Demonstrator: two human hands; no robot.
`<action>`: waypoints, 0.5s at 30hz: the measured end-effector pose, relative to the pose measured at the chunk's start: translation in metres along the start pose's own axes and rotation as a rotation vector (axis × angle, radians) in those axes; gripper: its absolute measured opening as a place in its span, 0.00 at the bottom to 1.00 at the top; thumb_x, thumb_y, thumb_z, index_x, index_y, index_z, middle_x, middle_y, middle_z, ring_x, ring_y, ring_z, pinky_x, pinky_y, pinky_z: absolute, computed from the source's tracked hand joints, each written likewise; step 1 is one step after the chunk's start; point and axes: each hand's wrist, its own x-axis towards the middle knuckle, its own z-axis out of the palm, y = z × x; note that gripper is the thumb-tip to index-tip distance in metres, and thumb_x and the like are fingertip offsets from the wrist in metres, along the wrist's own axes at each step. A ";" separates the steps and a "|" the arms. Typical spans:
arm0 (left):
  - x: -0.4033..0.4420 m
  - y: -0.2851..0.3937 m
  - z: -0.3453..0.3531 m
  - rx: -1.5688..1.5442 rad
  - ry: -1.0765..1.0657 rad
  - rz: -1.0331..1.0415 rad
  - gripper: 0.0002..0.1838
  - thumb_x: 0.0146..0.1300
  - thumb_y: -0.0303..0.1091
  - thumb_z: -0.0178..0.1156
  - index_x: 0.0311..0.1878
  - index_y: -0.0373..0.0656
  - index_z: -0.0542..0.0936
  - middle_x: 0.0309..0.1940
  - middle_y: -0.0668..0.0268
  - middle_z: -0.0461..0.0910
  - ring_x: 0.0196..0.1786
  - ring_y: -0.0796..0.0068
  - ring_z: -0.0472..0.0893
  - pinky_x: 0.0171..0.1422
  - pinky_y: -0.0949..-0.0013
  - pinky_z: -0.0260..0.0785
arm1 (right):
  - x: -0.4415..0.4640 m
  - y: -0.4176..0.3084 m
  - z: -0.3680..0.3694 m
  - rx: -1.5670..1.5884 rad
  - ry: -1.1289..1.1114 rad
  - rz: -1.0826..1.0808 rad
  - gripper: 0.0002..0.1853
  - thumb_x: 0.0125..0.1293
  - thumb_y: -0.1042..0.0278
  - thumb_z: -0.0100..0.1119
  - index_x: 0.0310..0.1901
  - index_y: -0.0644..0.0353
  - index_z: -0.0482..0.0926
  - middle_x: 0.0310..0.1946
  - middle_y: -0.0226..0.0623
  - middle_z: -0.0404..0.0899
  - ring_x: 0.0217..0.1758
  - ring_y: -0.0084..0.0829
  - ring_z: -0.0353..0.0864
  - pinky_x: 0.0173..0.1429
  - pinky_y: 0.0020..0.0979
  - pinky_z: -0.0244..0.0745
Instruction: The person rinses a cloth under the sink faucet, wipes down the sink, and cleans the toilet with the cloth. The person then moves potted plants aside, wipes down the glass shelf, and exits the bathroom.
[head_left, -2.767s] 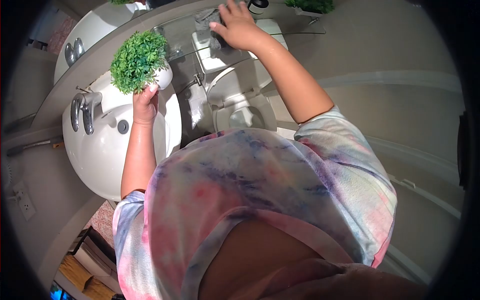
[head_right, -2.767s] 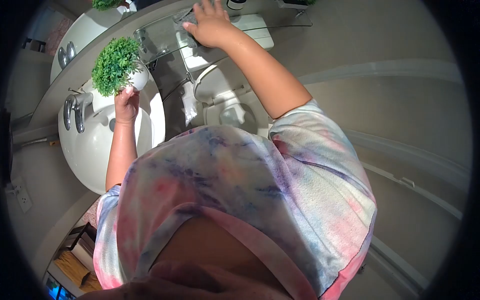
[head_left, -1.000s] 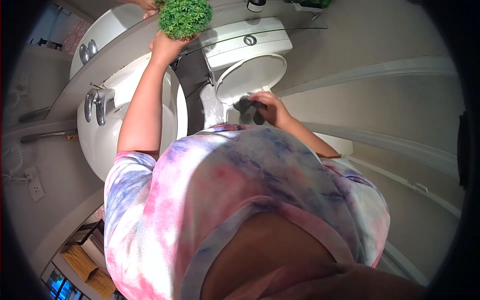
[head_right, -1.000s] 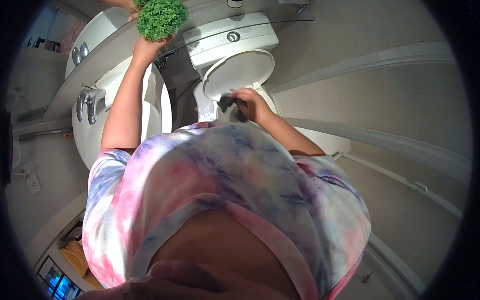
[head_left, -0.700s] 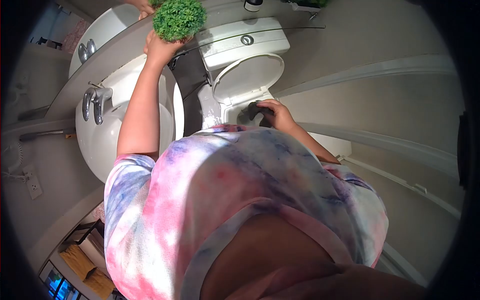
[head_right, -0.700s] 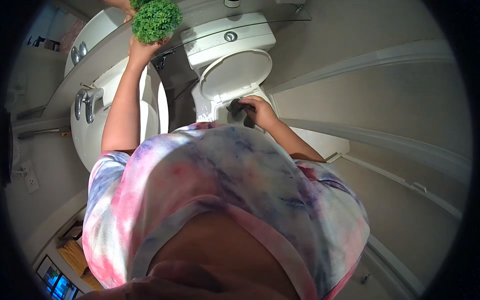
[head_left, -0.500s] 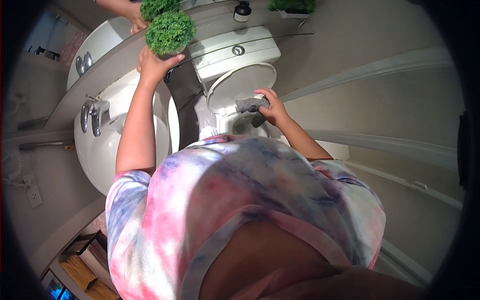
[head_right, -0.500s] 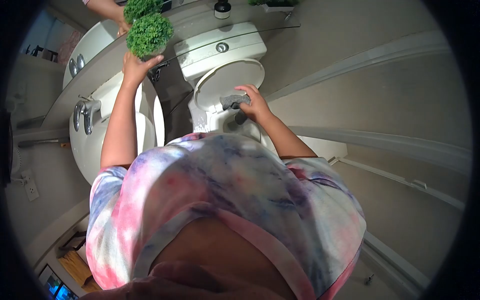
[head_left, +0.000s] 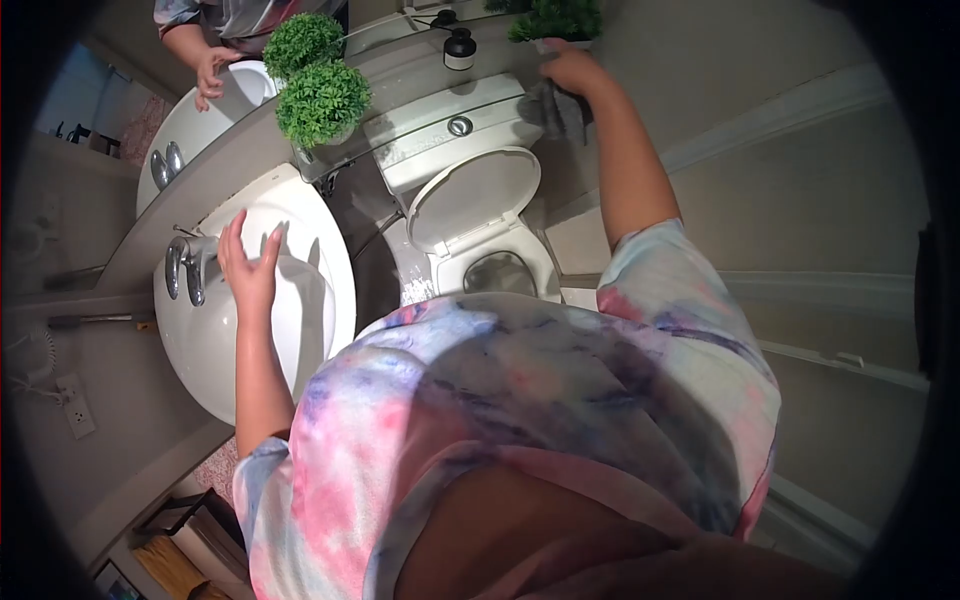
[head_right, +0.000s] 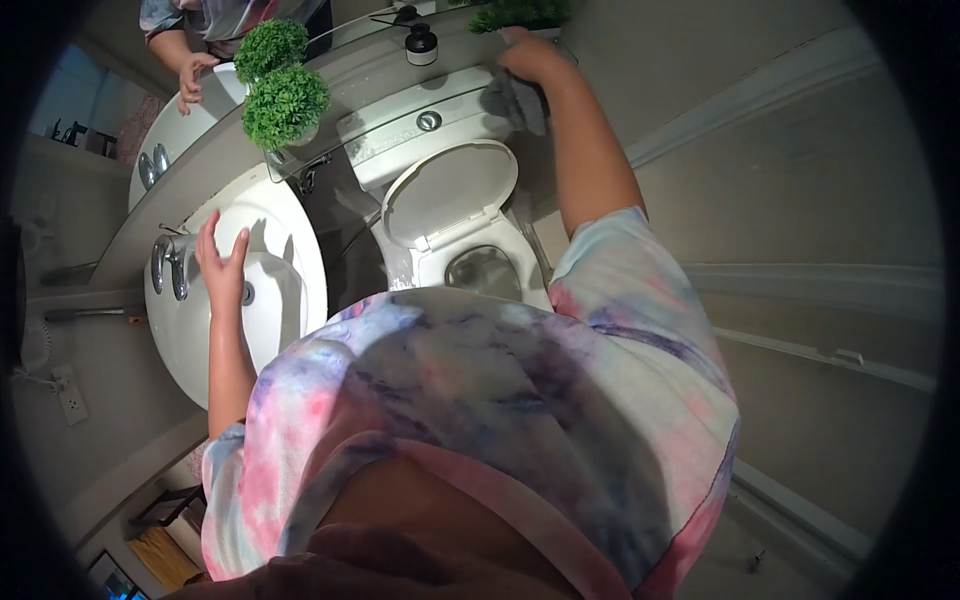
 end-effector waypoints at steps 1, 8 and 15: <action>-0.009 -0.006 -0.009 0.072 0.015 -0.005 0.33 0.55 0.43 0.70 0.64 0.49 0.72 0.63 0.56 0.70 0.70 0.56 0.61 0.74 0.56 0.53 | 0.011 0.012 -0.001 0.000 0.002 -0.004 0.38 0.55 0.55 0.60 0.70 0.51 0.65 0.61 0.53 0.73 0.63 0.48 0.74 0.66 0.37 0.66; -0.087 -0.054 -0.063 0.280 0.011 -0.146 0.30 0.57 0.42 0.68 0.63 0.48 0.72 0.62 0.59 0.72 0.70 0.55 0.62 0.73 0.55 0.53 | 0.051 0.068 0.005 -0.202 0.019 -0.059 0.37 0.57 0.57 0.58 0.69 0.54 0.64 0.55 0.52 0.78 0.54 0.47 0.80 0.59 0.38 0.72; -0.215 -0.104 -0.127 0.474 -0.009 -0.413 0.26 0.59 0.43 0.65 0.61 0.49 0.74 0.60 0.59 0.74 0.68 0.52 0.64 0.71 0.52 0.54 | -0.045 -0.013 0.022 0.963 -0.650 -0.171 0.18 0.66 0.57 0.59 0.51 0.61 0.76 0.42 0.33 0.79 0.43 0.24 0.77 0.50 0.26 0.72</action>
